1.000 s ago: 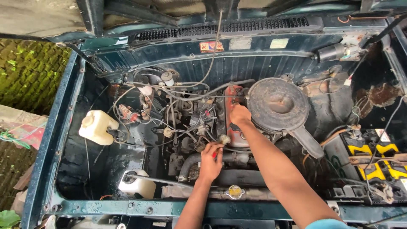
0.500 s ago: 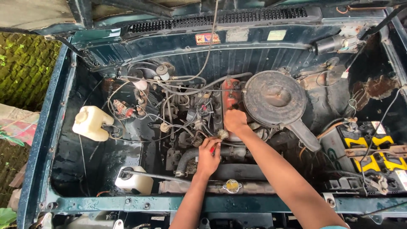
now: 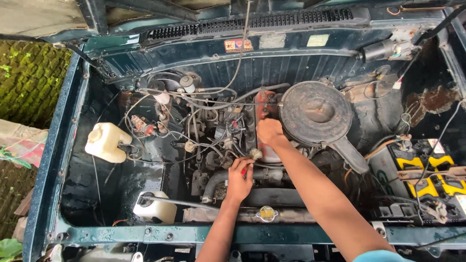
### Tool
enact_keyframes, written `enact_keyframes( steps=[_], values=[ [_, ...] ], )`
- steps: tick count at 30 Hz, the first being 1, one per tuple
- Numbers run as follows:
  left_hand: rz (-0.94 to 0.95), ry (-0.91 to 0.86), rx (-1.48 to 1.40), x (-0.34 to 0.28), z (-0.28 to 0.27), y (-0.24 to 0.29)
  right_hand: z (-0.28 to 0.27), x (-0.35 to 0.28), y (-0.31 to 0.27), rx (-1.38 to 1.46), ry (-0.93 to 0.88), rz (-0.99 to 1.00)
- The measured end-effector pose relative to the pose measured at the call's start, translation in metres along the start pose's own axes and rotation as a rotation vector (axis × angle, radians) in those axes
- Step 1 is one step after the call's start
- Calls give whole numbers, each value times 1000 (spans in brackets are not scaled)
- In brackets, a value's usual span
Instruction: The person scrubs the car engine bay with a brush and a red-handled tool, focusing on the valve cover and surrounding hoses. They move the tools across various surfaces to remove grime and dirt from the engine components.
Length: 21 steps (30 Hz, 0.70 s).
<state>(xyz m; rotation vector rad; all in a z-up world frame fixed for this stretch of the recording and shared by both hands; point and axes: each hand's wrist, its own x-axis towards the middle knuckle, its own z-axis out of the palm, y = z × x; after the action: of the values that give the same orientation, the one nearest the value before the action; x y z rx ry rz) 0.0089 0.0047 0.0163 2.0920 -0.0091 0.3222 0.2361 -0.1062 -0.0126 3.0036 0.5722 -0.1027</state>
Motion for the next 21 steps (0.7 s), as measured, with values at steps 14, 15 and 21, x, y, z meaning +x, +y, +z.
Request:
enact_keyframes(
  steps=[14, 15, 21],
  values=[
    [-2, -34, -17, -1, 7, -6, -106, -118, 22, 500, 14, 240],
    [-6, -35, -18, -2, 6, -4, -97, -116, 27, 499, 11, 240],
    [-1, -32, -7, -1, 2, 3, -67, -108, 26, 780, 15, 370]
  ],
)
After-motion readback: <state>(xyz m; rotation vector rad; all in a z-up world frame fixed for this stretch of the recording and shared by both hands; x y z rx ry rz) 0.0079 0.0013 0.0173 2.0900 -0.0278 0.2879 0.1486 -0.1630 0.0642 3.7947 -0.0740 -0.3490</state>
